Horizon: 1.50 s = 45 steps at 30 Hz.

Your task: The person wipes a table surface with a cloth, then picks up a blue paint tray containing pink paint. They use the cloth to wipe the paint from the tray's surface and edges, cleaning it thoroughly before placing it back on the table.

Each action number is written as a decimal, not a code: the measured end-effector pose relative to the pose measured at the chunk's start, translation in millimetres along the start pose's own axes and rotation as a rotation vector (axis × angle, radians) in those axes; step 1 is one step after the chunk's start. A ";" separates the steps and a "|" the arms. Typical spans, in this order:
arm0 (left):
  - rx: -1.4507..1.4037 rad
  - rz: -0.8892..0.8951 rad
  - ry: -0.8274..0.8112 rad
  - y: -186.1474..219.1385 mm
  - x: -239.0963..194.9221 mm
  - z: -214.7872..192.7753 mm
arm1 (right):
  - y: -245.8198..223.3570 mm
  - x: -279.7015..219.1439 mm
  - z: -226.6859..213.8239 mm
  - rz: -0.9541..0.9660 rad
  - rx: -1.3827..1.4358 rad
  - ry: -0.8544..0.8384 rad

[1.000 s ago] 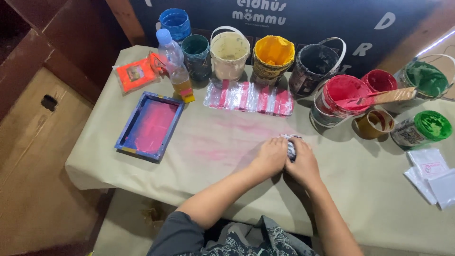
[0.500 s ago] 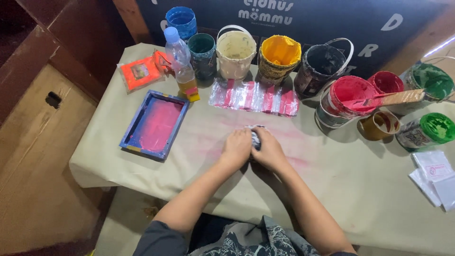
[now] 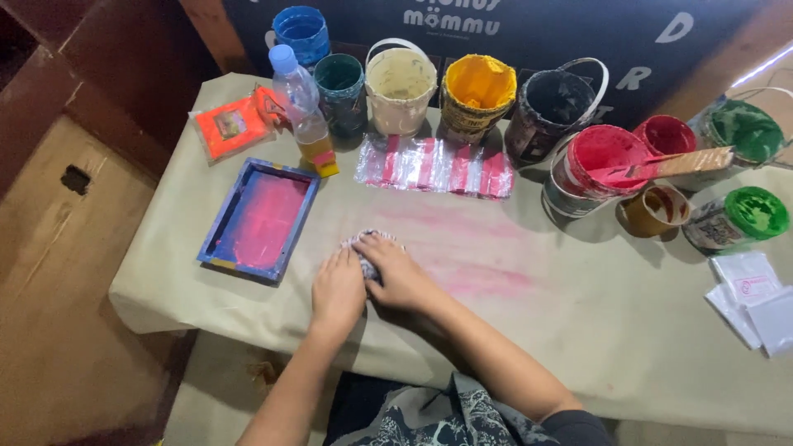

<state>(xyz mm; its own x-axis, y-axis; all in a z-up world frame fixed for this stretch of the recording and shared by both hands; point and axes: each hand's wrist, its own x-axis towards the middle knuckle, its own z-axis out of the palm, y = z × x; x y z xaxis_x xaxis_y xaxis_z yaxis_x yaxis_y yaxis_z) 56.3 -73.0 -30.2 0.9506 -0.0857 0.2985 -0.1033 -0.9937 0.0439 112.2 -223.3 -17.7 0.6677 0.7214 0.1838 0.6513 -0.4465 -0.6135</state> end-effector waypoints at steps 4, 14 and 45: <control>-0.191 -0.003 -0.142 25.8 -17.5 0.8 | 3.5 -36.1 -1.9 0.018 -0.073 0.018; -0.347 0.351 -0.220 130.0 5.2 11.4 | 27.6 -159.7 -52.2 0.389 -0.340 -0.007; -0.207 0.398 -0.247 104.6 5.5 25.7 | 31.7 -160.3 -51.1 0.305 -0.220 -0.106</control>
<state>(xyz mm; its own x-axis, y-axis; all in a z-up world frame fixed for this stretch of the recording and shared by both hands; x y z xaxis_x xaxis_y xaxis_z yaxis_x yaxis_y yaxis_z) 58.2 -179.3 -48.5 0.8639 -0.4941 0.0977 -0.5036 -0.8475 0.1678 44.2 -380.1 -27.4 0.8092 0.5834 -0.0693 0.4980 -0.7436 -0.4462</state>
